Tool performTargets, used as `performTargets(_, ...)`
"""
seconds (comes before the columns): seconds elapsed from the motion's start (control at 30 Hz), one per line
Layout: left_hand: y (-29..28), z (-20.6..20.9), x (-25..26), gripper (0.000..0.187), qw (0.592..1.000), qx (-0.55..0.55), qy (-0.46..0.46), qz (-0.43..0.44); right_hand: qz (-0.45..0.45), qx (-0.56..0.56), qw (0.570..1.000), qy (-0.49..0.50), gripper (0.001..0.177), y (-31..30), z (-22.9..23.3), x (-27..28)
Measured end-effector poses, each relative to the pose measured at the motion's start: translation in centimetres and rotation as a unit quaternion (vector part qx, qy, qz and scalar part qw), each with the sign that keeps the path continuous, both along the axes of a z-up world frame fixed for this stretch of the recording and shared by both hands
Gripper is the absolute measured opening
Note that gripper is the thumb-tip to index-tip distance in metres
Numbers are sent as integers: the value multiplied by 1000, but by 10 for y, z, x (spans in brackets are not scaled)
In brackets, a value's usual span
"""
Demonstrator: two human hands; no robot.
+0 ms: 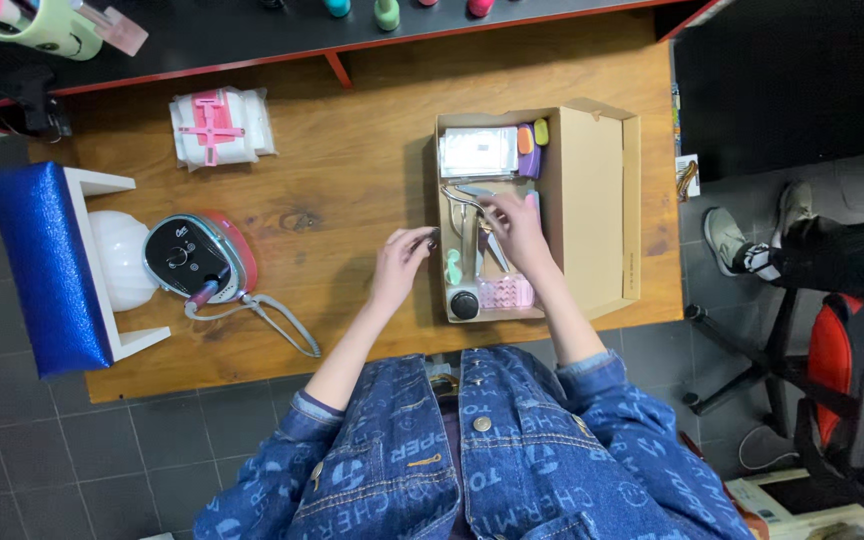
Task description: The person organizes various nail care items by placing them into a cardboard box and arranging tools on a wooden table, including handling files, nippers, and small decorative containers.
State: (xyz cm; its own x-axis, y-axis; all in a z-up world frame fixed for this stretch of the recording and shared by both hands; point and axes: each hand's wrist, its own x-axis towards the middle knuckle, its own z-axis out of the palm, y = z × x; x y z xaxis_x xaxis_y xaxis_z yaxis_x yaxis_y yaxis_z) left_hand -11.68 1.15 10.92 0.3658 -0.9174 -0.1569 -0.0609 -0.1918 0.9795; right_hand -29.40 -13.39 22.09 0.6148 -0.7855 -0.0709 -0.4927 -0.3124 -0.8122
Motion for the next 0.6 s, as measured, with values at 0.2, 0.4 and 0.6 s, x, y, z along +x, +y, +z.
performTargets(0.2,-20,21,-17,21,982,-25,-159,-103,47,112,989,-85,16,14,-33,-13)
performTargets(0.4,-28,9,-26,28,988,-8,-118,-103,12,128,986,-103,11,13,-44,-20)
performTargets(0.6,-10,32,-6,30,979,-8,-189,-71,-14,26,998,-46,11,-14,-101,-22)
